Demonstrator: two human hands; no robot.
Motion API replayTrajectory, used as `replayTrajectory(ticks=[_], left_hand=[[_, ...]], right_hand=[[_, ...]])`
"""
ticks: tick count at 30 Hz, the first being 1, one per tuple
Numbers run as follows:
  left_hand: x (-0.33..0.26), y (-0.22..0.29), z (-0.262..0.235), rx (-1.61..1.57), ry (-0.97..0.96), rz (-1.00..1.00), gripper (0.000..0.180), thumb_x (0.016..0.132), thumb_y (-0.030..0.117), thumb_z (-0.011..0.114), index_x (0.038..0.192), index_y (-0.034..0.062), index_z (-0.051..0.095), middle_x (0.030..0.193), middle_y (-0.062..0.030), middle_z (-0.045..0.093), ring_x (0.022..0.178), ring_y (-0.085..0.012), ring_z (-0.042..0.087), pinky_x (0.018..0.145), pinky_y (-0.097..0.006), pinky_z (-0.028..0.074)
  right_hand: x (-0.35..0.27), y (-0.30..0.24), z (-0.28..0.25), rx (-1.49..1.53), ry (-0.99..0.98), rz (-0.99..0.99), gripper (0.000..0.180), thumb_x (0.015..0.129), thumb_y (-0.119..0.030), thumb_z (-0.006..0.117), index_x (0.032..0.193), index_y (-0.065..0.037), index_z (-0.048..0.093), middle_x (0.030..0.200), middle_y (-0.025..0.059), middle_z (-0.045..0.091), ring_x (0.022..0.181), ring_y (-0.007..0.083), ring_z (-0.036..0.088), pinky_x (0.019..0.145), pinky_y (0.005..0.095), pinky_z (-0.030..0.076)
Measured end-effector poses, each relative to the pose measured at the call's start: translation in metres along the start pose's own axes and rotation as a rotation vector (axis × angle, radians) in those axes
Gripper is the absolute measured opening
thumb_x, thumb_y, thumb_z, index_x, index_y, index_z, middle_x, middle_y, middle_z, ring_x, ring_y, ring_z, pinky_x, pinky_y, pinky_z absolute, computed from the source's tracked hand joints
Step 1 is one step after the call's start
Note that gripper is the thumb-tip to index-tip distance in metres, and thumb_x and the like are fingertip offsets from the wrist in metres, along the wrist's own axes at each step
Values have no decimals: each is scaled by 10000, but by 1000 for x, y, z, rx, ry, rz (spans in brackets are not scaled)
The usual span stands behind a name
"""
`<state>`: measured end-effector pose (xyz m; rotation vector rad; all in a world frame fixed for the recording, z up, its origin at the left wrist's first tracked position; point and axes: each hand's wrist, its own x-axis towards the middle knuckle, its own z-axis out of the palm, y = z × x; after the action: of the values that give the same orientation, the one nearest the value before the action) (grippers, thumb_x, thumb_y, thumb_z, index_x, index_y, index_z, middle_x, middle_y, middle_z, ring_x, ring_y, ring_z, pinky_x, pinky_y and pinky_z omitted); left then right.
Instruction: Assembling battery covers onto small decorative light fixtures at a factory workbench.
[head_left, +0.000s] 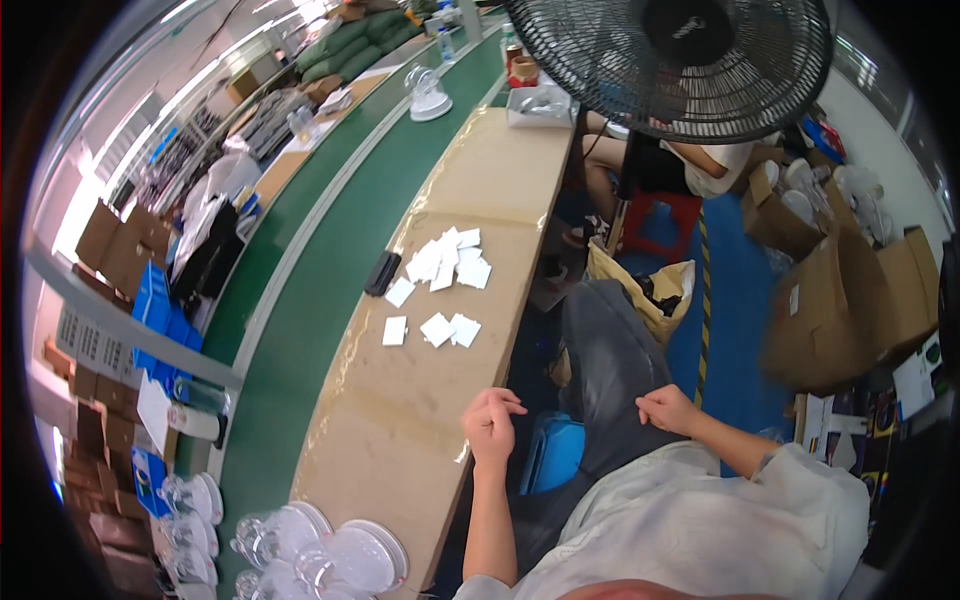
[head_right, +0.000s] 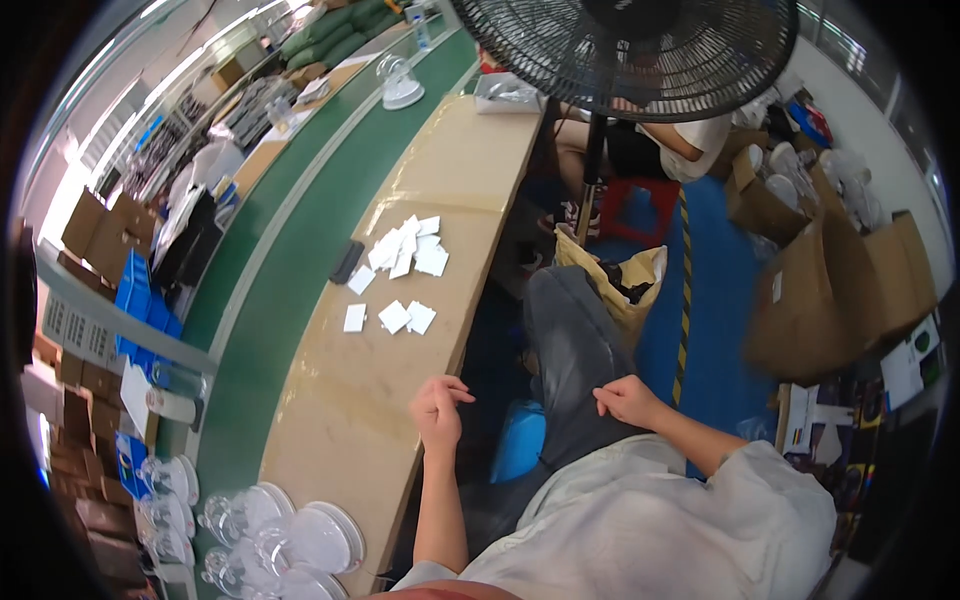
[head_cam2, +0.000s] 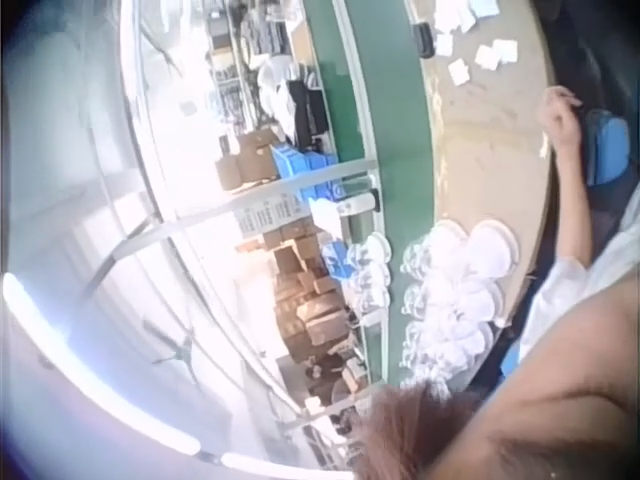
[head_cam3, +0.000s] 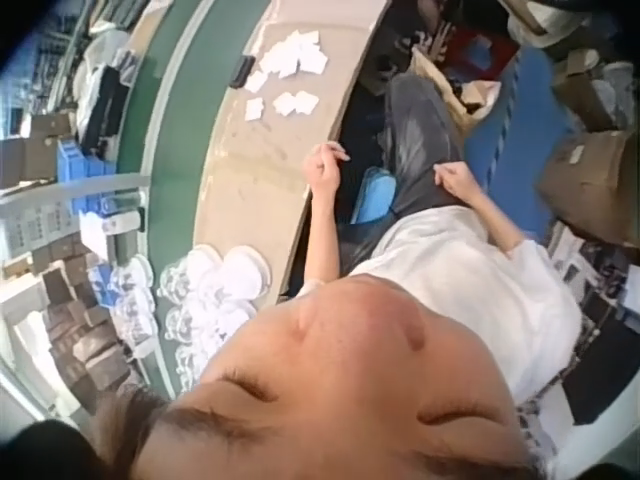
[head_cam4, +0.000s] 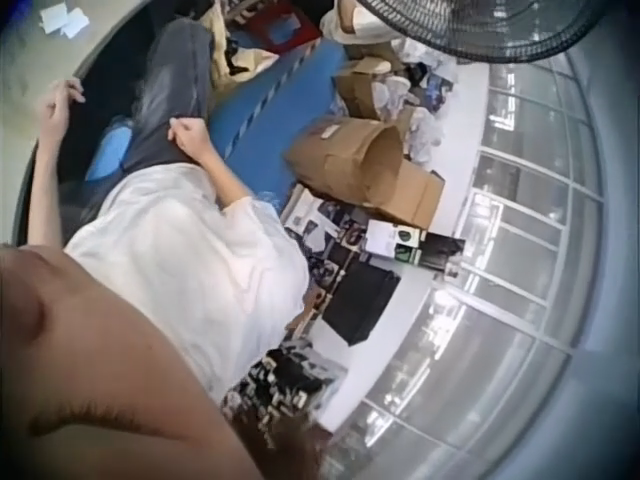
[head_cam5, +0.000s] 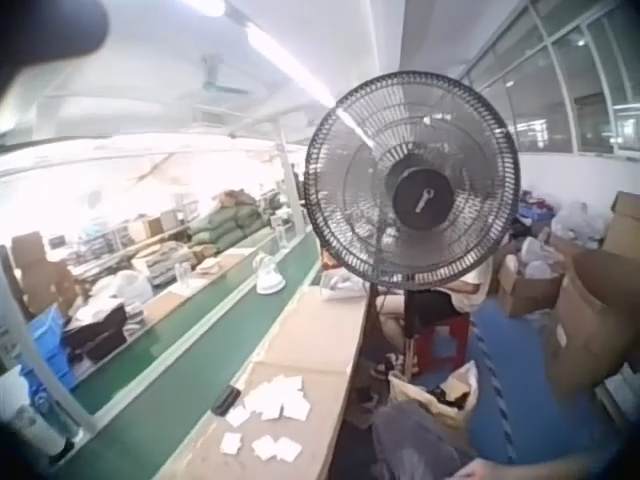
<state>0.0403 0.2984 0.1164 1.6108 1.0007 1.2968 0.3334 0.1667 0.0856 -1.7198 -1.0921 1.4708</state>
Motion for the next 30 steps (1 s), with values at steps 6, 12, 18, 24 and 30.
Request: replayTrajectory(ticks=[6, 12, 18, 24, 30], left_hand=[[6, -12, -16, 55, 165, -128, 459, 943, 125, 371, 603, -11, 648, 729, -87, 633, 671, -168, 579, 597, -269, 410], [0, -19, -13, 29, 143, -115, 436, 942, 116, 405, 613, -8, 663, 727, -84, 633, 670, -175, 583, 608, -278, 423], [-3, -23, -13, 32, 114, -85, 390, 924, 65, 436, 625, -10, 675, 722, -88, 633, 676, -189, 591, 625, -293, 443], [-6, -19, -9, 85, 105, -71, 407, 937, 81, 421, 632, -8, 676, 729, -89, 637, 684, -195, 600, 636, -301, 453], [-5, -18, -9, 65, 131, -152, 454, 970, 135, 403, 639, -17, 675, 737, -79, 642, 644, -145, 571, 594, -274, 434]], right_hand=[[-51, 18, 10, -139, 163, -34, 339, 932, -260, 577, 675, -79, 702, 536, -9, 565, 506, 69, 481, 496, 264, 384], [-67, 30, 15, -96, 140, 1, 341, 944, -271, 563, 709, -69, 706, 549, -15, 552, 530, 62, 459, 520, 257, 380], [-36, 13, 11, -132, 88, -35, 344, 951, -279, 554, 736, -59, 706, 538, -11, 546, 515, 67, 465, 513, 259, 384], [-3, 5, 5, -67, -47, -26, 350, 961, -263, 545, 739, -33, 687, 505, -27, 493, 483, 56, 444, 491, 241, 364], [17, 20, -7, 160, -224, 112, 362, 978, -253, 536, 760, 5, 666, 491, -34, 456, 408, 46, 385, 396, 230, 276]])
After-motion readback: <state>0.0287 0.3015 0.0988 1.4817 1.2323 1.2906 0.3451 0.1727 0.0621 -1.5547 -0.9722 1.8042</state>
